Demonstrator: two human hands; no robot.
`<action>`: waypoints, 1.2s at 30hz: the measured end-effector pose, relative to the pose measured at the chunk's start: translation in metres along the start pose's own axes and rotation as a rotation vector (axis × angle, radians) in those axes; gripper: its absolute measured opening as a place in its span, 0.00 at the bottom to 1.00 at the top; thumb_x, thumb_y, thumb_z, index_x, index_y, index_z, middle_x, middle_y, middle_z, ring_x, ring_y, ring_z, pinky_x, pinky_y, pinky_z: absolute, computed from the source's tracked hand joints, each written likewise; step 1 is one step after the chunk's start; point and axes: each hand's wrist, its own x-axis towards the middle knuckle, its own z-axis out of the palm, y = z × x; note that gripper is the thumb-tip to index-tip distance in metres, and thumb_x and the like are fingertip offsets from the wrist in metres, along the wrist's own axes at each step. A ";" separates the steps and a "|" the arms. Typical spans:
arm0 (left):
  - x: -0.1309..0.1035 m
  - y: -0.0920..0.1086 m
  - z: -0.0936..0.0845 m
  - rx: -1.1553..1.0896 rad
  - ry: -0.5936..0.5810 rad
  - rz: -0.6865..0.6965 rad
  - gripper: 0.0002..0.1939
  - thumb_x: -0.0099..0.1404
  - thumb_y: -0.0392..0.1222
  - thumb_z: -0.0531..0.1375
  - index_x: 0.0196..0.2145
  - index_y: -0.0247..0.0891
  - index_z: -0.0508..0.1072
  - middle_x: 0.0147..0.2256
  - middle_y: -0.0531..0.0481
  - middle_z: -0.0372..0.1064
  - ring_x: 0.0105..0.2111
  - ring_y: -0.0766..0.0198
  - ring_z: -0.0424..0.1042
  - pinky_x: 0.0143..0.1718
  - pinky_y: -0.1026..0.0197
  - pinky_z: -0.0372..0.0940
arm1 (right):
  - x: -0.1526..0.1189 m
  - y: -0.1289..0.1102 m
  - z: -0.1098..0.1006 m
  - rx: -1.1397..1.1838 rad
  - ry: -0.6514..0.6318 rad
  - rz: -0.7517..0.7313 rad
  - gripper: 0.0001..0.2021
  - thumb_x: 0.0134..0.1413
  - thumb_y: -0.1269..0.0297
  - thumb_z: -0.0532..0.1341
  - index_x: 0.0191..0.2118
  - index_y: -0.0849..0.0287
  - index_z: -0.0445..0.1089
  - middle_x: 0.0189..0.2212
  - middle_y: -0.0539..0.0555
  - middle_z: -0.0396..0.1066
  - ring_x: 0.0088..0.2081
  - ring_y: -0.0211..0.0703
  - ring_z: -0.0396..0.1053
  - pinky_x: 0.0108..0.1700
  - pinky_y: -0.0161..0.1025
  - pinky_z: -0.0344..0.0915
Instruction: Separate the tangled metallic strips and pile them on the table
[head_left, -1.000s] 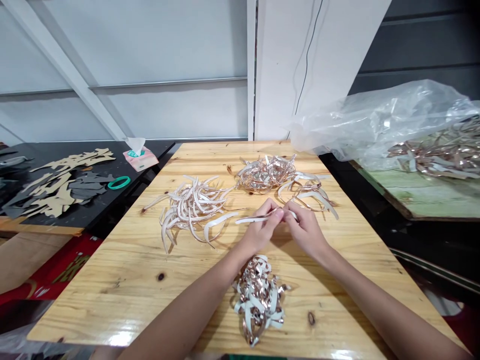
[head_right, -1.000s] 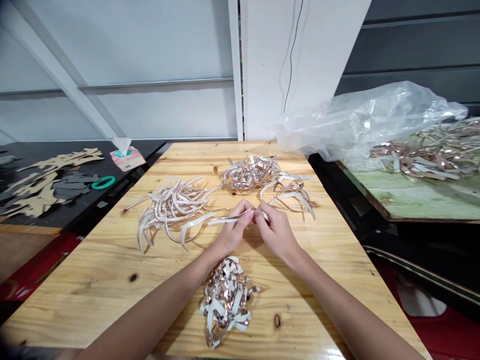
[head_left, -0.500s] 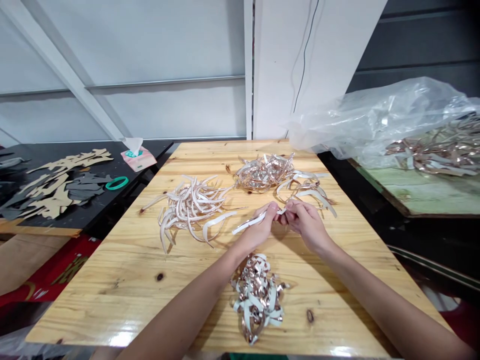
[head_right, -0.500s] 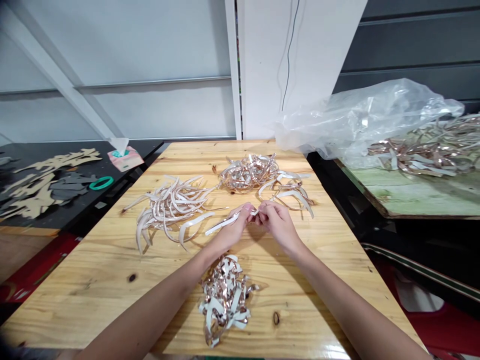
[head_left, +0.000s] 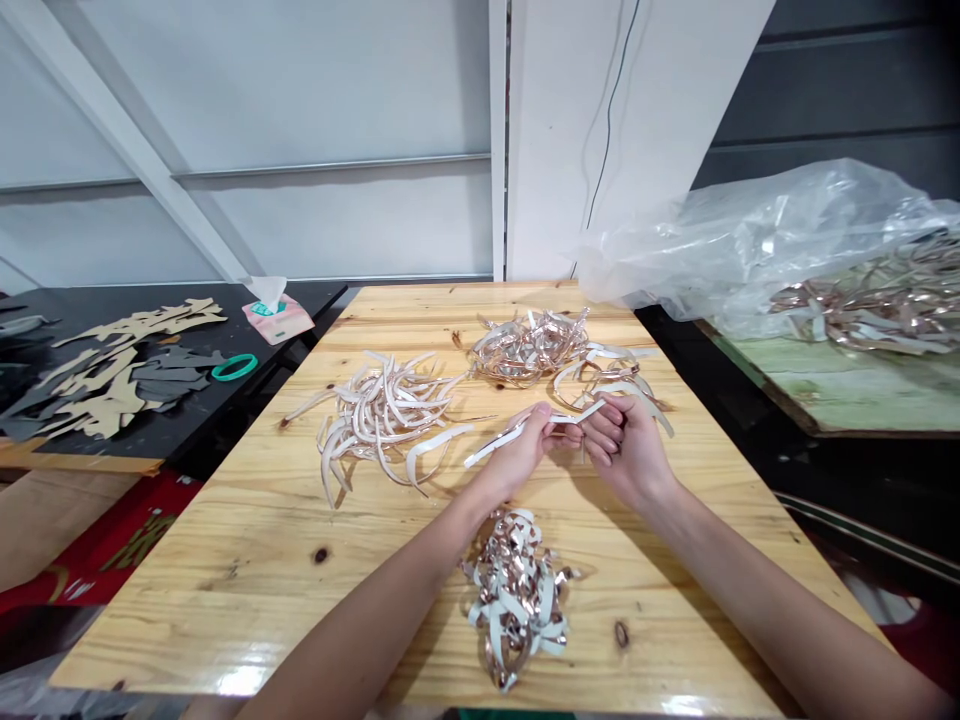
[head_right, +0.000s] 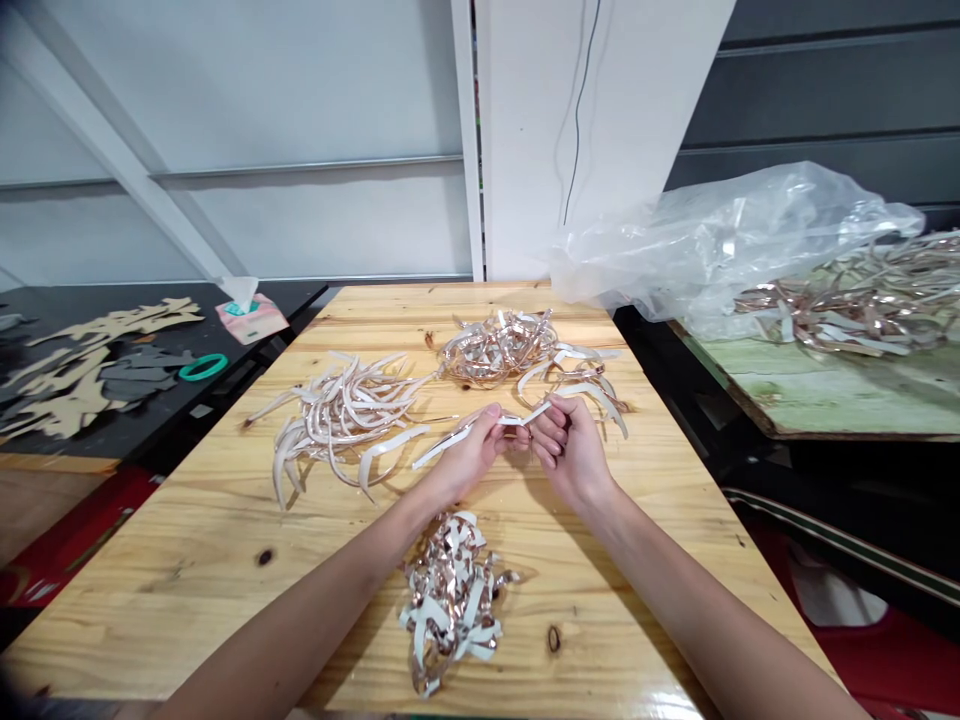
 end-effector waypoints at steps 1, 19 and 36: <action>0.001 -0.001 0.000 -0.010 0.005 -0.013 0.25 0.61 0.60 0.63 0.24 0.39 0.59 0.27 0.51 0.69 0.36 0.60 0.74 0.46 0.55 0.68 | 0.000 0.000 -0.001 0.010 -0.005 -0.017 0.17 0.54 0.67 0.59 0.19 0.56 0.53 0.13 0.41 0.42 0.16 0.33 0.34 0.12 0.30 0.42; -0.020 0.013 0.006 0.424 -0.136 0.055 0.20 0.71 0.60 0.52 0.34 0.40 0.64 0.33 0.50 0.66 0.34 0.61 0.69 0.41 0.58 0.69 | -0.012 0.009 0.003 -0.333 -0.246 -0.136 0.14 0.54 0.65 0.57 0.19 0.55 0.56 0.13 0.44 0.48 0.17 0.36 0.45 0.20 0.36 0.47; -0.018 0.015 0.005 0.732 -0.229 -0.001 0.22 0.74 0.55 0.47 0.32 0.37 0.67 0.28 0.51 0.70 0.30 0.65 0.73 0.39 0.61 0.69 | -0.009 -0.021 0.005 0.092 -0.069 -0.118 0.17 0.51 0.70 0.59 0.19 0.57 0.51 0.13 0.43 0.45 0.16 0.31 0.43 0.18 0.31 0.52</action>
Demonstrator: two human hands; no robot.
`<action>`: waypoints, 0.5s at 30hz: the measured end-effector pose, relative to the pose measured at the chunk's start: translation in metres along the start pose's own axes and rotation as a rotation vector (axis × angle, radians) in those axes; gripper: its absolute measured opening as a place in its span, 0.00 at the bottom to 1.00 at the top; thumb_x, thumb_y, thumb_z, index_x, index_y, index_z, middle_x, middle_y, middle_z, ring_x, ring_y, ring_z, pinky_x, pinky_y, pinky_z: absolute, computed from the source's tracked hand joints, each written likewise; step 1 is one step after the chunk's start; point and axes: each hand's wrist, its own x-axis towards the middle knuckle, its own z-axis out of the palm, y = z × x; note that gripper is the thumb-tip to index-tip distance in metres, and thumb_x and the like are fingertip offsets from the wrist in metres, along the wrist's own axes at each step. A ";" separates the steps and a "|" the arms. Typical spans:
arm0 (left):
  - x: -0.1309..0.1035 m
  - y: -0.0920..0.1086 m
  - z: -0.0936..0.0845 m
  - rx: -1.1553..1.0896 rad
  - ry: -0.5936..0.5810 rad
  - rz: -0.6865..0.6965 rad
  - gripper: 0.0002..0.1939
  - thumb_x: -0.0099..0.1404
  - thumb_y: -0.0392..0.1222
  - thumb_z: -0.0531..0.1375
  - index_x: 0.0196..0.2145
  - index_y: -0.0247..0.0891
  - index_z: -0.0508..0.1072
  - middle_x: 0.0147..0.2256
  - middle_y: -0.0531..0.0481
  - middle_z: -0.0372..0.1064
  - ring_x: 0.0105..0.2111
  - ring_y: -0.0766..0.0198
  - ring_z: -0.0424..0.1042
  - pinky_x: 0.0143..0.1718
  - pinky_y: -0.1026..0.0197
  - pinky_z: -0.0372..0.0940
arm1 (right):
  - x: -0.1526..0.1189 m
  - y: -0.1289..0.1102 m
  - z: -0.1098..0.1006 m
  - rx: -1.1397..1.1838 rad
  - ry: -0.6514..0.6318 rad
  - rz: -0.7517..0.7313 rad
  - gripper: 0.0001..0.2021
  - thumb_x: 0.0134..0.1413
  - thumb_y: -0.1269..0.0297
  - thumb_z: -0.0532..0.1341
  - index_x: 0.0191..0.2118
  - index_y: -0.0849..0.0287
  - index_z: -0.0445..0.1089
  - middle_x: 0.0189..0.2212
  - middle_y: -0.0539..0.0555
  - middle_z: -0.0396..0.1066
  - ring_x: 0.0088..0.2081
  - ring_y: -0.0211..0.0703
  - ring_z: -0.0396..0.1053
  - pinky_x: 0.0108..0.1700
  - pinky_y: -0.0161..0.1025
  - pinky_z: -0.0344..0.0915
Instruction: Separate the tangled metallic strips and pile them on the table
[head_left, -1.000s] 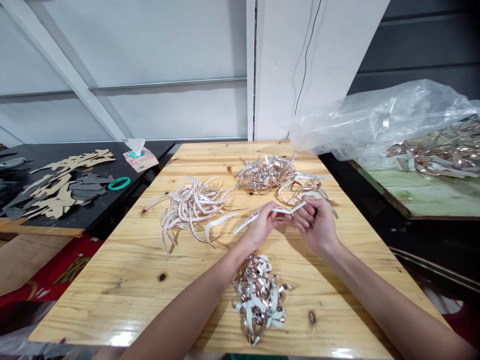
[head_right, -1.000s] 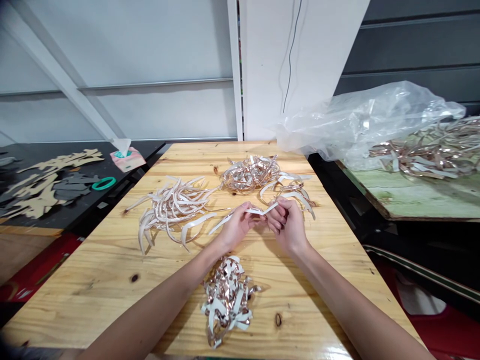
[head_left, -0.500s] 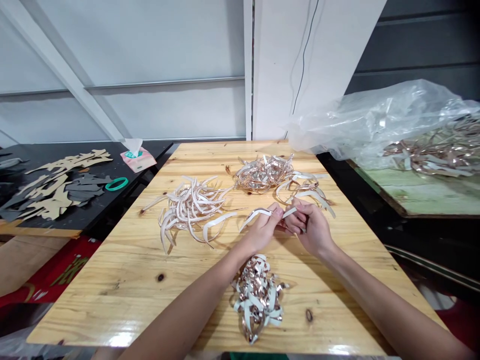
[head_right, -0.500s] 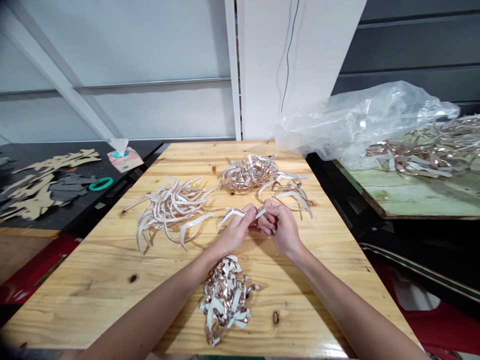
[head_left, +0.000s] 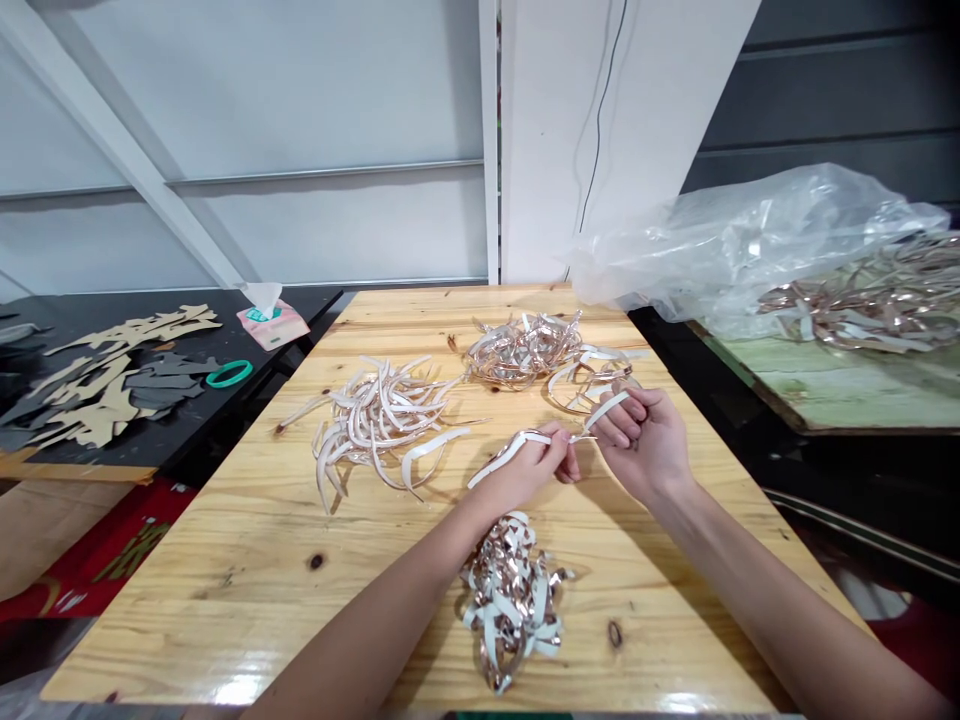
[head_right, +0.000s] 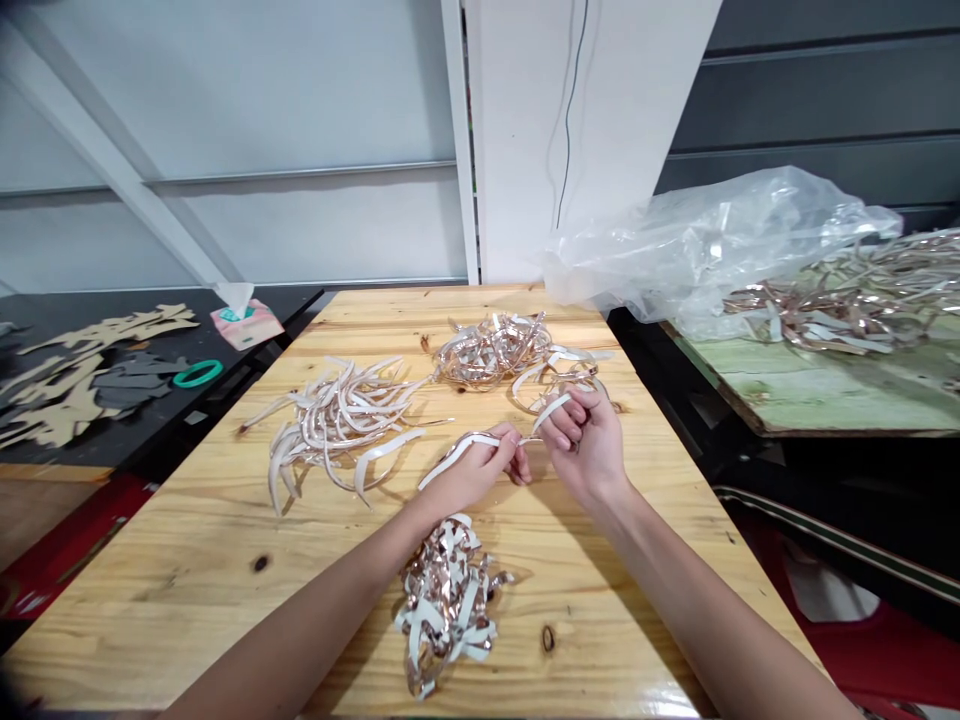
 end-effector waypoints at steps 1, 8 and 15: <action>0.000 0.001 0.000 0.042 0.003 -0.001 0.22 0.75 0.54 0.46 0.31 0.38 0.67 0.27 0.51 0.70 0.29 0.65 0.72 0.39 0.62 0.69 | 0.001 -0.002 0.000 0.027 0.007 -0.004 0.16 0.51 0.70 0.59 0.19 0.57 0.50 0.13 0.43 0.45 0.16 0.31 0.43 0.18 0.31 0.52; -0.002 0.002 0.002 0.097 0.009 -0.027 0.21 0.75 0.51 0.46 0.29 0.38 0.66 0.26 0.53 0.69 0.28 0.67 0.70 0.37 0.64 0.67 | 0.003 -0.015 -0.004 0.120 0.015 -0.028 0.17 0.51 0.72 0.57 0.22 0.56 0.46 0.13 0.42 0.45 0.15 0.30 0.45 0.18 0.32 0.51; -0.001 -0.001 0.003 0.085 0.011 -0.031 0.20 0.75 0.50 0.46 0.29 0.38 0.65 0.26 0.53 0.67 0.28 0.67 0.70 0.37 0.64 0.67 | 0.009 -0.031 -0.011 0.106 0.034 -0.101 0.18 0.49 0.74 0.57 0.22 0.56 0.43 0.13 0.41 0.44 0.14 0.31 0.46 0.18 0.33 0.52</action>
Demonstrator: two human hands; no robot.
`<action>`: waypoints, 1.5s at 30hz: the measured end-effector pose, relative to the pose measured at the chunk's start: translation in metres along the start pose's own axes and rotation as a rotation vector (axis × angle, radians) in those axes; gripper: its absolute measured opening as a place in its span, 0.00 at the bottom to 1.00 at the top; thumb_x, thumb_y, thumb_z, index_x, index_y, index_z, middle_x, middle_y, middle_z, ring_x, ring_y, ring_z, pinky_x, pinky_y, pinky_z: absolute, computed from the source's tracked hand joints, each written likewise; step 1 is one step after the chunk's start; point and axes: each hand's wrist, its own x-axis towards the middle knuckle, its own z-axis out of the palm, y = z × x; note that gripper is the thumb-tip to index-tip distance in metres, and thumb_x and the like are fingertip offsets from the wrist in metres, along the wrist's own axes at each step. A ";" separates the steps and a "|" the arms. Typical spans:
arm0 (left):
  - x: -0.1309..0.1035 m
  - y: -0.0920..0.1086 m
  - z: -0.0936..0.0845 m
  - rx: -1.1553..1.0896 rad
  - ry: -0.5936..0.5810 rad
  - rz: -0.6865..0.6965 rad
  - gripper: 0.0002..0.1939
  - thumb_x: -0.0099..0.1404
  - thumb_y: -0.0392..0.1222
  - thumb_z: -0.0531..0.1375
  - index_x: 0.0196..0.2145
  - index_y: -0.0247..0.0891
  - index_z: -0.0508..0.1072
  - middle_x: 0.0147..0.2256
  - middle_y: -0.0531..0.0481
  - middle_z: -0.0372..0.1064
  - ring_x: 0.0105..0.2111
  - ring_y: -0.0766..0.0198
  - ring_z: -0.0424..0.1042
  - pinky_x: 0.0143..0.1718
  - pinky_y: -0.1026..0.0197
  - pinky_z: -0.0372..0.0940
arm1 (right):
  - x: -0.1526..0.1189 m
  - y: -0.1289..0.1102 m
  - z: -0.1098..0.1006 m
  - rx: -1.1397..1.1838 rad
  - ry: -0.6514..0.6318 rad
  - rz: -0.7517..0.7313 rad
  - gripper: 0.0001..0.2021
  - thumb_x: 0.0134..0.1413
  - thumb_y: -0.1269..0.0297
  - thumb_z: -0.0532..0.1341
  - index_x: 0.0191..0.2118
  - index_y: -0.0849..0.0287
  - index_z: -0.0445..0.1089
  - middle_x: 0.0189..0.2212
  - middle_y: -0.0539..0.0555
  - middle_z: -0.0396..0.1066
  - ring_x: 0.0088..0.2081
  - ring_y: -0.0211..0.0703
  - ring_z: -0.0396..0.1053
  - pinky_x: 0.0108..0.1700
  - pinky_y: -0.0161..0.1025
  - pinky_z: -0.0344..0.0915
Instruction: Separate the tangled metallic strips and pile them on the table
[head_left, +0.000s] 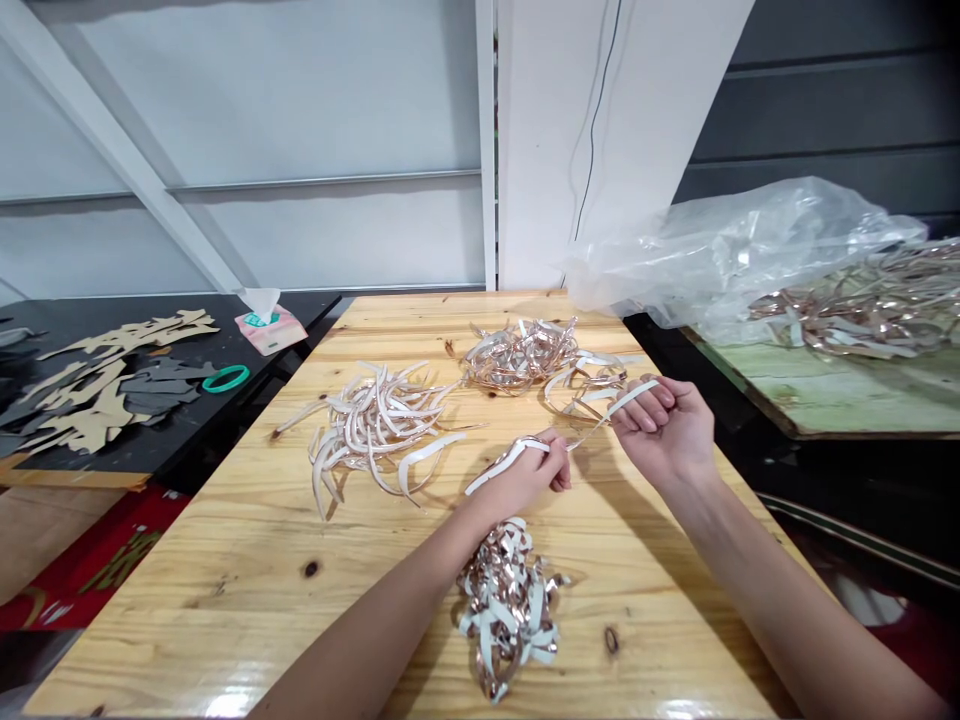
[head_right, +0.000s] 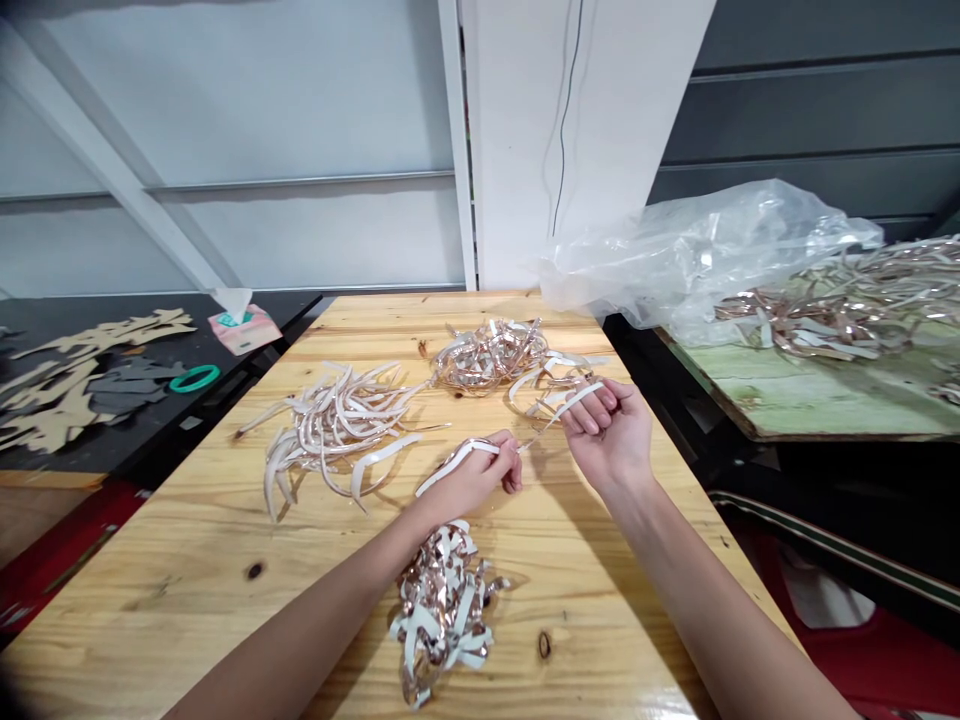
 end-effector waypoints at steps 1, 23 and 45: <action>0.000 0.000 0.000 0.000 0.001 -0.003 0.20 0.75 0.50 0.46 0.29 0.38 0.65 0.26 0.53 0.67 0.28 0.67 0.70 0.37 0.64 0.67 | 0.001 -0.002 -0.001 0.001 -0.001 -0.009 0.18 0.48 0.74 0.57 0.22 0.56 0.43 0.13 0.41 0.44 0.14 0.31 0.46 0.18 0.33 0.52; 0.000 -0.005 -0.004 -0.302 0.374 0.130 0.22 0.72 0.63 0.46 0.36 0.40 0.62 0.31 0.50 0.69 0.29 0.63 0.71 0.34 0.58 0.69 | 0.000 0.040 -0.013 -0.772 -0.031 -0.158 0.13 0.54 0.51 0.62 0.32 0.56 0.73 0.25 0.49 0.61 0.27 0.41 0.59 0.34 0.40 0.64; 0.004 -0.012 -0.014 -0.294 0.427 0.011 0.16 0.67 0.48 0.55 0.24 0.38 0.63 0.23 0.56 0.58 0.25 0.67 0.59 0.29 0.63 0.56 | -0.017 0.045 -0.005 -1.598 -0.652 -0.297 0.11 0.67 0.59 0.57 0.40 0.55 0.76 0.32 0.54 0.76 0.31 0.45 0.69 0.35 0.39 0.60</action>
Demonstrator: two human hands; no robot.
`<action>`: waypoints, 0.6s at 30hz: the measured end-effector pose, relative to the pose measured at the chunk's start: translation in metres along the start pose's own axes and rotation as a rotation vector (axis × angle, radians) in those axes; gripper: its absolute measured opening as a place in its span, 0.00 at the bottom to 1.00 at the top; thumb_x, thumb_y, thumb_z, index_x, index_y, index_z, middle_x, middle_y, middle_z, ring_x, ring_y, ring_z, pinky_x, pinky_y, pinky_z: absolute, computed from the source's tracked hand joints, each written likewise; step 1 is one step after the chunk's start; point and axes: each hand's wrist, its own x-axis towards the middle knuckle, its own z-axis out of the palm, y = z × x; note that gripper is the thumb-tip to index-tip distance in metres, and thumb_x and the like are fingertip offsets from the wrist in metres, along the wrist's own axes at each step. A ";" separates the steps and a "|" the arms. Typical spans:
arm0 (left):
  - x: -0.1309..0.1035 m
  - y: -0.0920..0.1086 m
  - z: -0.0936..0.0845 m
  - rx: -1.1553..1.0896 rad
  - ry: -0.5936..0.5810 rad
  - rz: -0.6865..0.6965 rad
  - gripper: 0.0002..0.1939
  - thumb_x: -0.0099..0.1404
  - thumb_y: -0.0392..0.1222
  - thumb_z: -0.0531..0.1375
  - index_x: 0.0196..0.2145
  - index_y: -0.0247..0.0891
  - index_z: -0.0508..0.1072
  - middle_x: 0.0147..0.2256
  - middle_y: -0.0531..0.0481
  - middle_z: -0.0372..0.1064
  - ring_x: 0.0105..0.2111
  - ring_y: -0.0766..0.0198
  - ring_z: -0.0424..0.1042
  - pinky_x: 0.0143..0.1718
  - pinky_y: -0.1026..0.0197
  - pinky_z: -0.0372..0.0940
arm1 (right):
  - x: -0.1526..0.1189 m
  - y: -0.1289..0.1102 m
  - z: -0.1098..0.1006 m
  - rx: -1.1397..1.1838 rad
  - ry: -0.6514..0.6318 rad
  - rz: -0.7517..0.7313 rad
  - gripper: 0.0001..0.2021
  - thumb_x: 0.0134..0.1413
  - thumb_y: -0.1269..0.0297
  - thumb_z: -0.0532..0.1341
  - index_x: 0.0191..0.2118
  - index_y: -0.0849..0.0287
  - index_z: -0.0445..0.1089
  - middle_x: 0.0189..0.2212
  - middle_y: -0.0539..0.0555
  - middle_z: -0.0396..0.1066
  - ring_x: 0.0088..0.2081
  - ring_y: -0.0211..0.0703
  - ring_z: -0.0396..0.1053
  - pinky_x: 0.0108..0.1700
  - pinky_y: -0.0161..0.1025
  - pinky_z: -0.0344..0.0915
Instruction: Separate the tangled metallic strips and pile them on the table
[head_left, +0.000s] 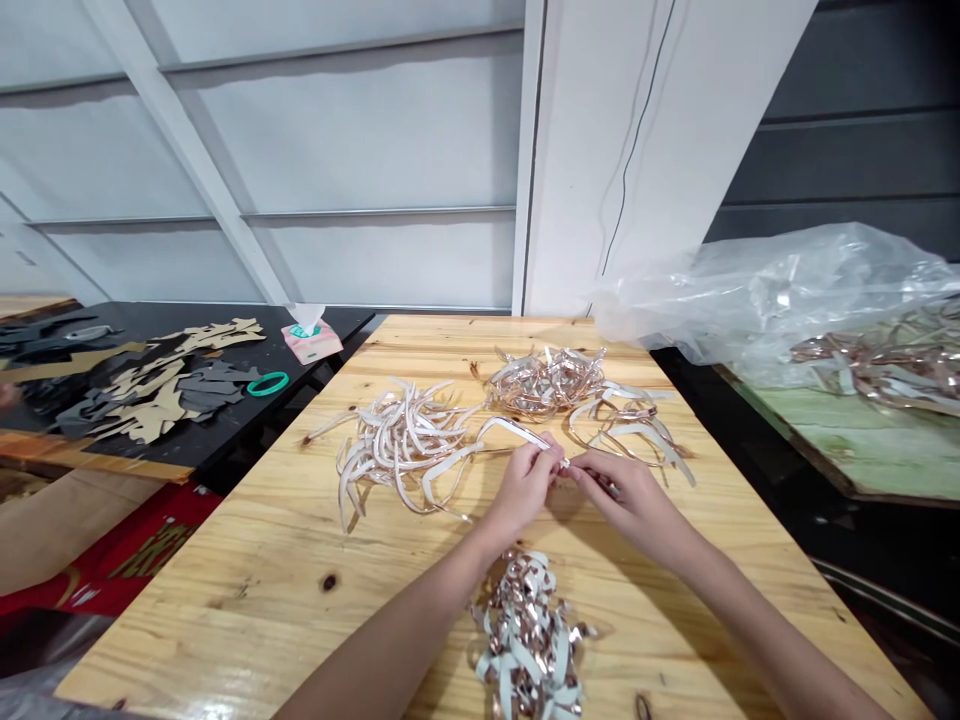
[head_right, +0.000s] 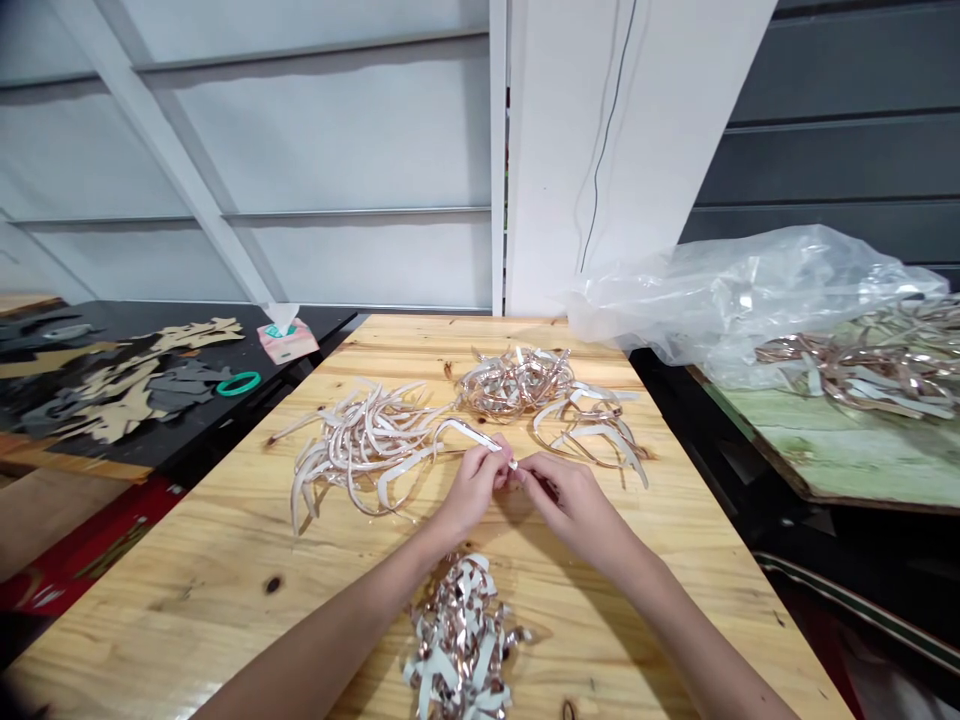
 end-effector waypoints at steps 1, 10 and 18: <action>0.001 0.000 -0.001 0.021 -0.020 -0.004 0.17 0.67 0.49 0.55 0.23 0.38 0.61 0.22 0.56 0.56 0.24 0.68 0.57 0.28 0.63 0.55 | 0.000 0.001 0.000 -0.041 0.003 -0.010 0.11 0.67 0.60 0.57 0.40 0.55 0.76 0.31 0.53 0.75 0.29 0.44 0.67 0.33 0.39 0.59; 0.003 -0.001 -0.006 0.132 -0.100 -0.084 0.17 0.66 0.48 0.52 0.22 0.39 0.61 0.19 0.57 0.56 0.22 0.67 0.58 0.29 0.62 0.55 | -0.003 0.011 0.006 -0.447 0.104 -0.149 0.10 0.63 0.66 0.58 0.29 0.56 0.73 0.20 0.49 0.65 0.24 0.40 0.58 0.34 0.40 0.53; 0.003 -0.003 -0.004 0.150 -0.056 -0.106 0.18 0.68 0.48 0.52 0.21 0.39 0.59 0.18 0.57 0.55 0.22 0.67 0.57 0.28 0.62 0.54 | -0.001 0.009 0.014 -0.528 0.199 -0.127 0.12 0.59 0.67 0.60 0.24 0.57 0.70 0.19 0.50 0.65 0.23 0.39 0.56 0.36 0.43 0.51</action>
